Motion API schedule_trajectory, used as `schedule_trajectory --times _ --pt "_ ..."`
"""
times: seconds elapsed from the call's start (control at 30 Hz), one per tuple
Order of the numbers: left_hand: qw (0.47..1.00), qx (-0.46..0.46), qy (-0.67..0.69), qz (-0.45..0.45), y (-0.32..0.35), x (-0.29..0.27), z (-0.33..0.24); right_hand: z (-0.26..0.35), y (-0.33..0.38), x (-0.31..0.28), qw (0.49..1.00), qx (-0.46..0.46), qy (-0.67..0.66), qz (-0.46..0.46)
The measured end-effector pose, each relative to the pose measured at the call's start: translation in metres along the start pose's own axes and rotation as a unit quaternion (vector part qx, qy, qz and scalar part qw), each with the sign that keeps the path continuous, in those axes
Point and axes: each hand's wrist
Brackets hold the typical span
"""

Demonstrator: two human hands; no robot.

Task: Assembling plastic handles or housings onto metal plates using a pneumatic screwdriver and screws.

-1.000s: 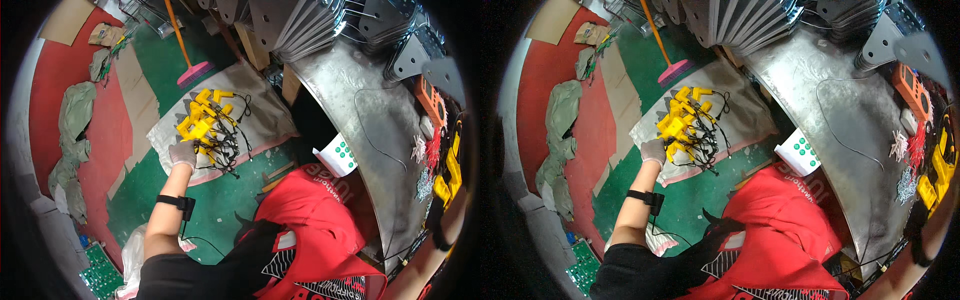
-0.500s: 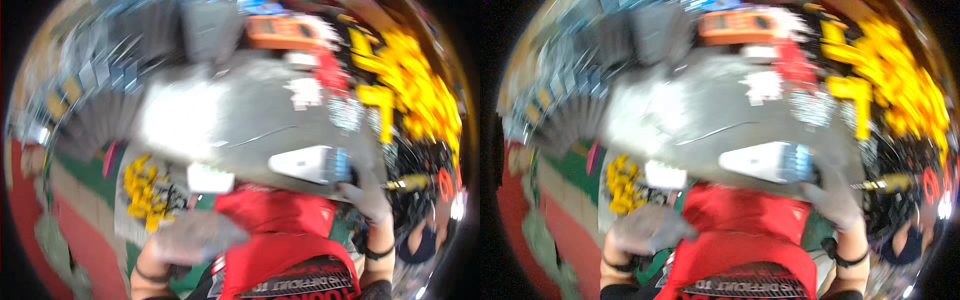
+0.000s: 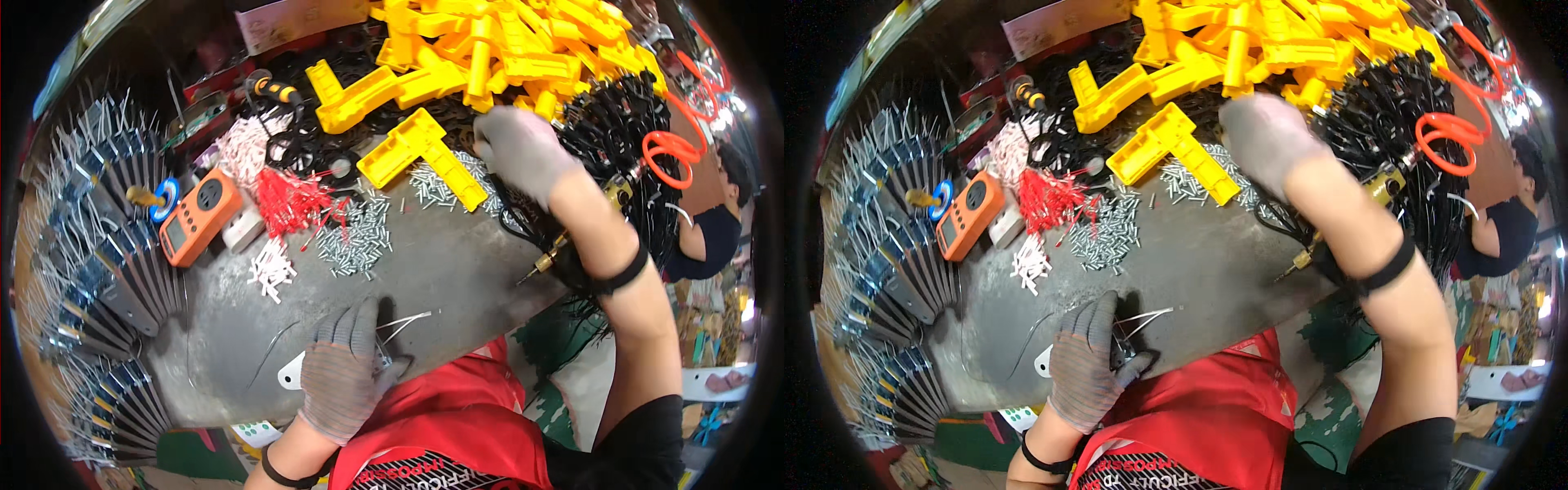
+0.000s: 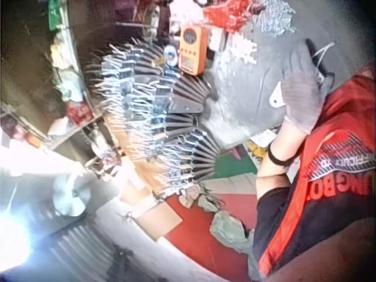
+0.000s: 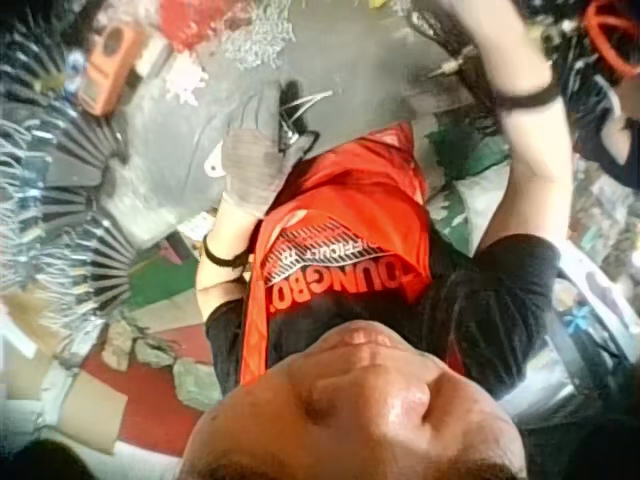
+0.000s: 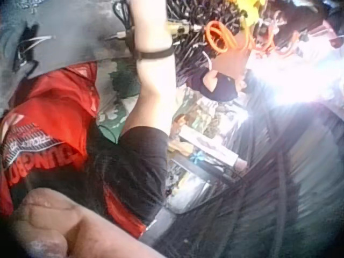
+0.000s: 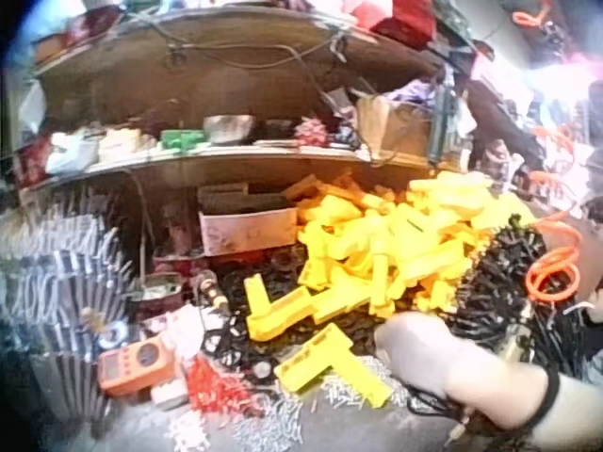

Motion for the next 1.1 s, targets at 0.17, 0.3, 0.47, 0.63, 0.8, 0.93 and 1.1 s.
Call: schedule_trajectory --times 0.17,0.3,0.47,0.63,0.8,0.93,1.1 --pt "0.999 0.009 0.043 0.023 -0.015 0.001 0.009 -0.006 -0.048 0.026 0.988 0.013 0.047 0.147" --pt "0.997 0.042 0.060 -0.005 -0.017 0.004 0.012 -0.012 -0.038 0.014 0.999 -0.030 0.020 0.014" --pt "0.987 -0.087 0.128 -0.040 -0.009 -0.018 0.018 0.059 0.078 -0.009 0.895 0.064 -0.434 0.076" --pt "0.994 -0.066 0.052 -0.072 -0.011 -0.008 0.004 0.096 0.155 -0.007 0.655 0.407 -0.625 0.119" --pt "0.998 -0.063 -0.005 0.003 -0.015 0.007 -0.002 0.120 0.168 -0.002 0.929 0.101 -0.355 -0.006" --pt "0.994 0.107 0.012 0.001 -0.026 -0.020 0.012 0.119 0.165 -0.014 0.933 -0.098 -0.328 0.114" --pt "0.951 0.280 -0.033 0.124 -0.045 -0.020 0.013 0.051 0.105 0.002 0.956 0.063 -0.280 -0.067"
Point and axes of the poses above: each hand's wrist, its own y-axis away from the middle knuckle, its own x-axis out of the palm, z = x × y, and after that the axes turned 15 degrees about -z, right-handed
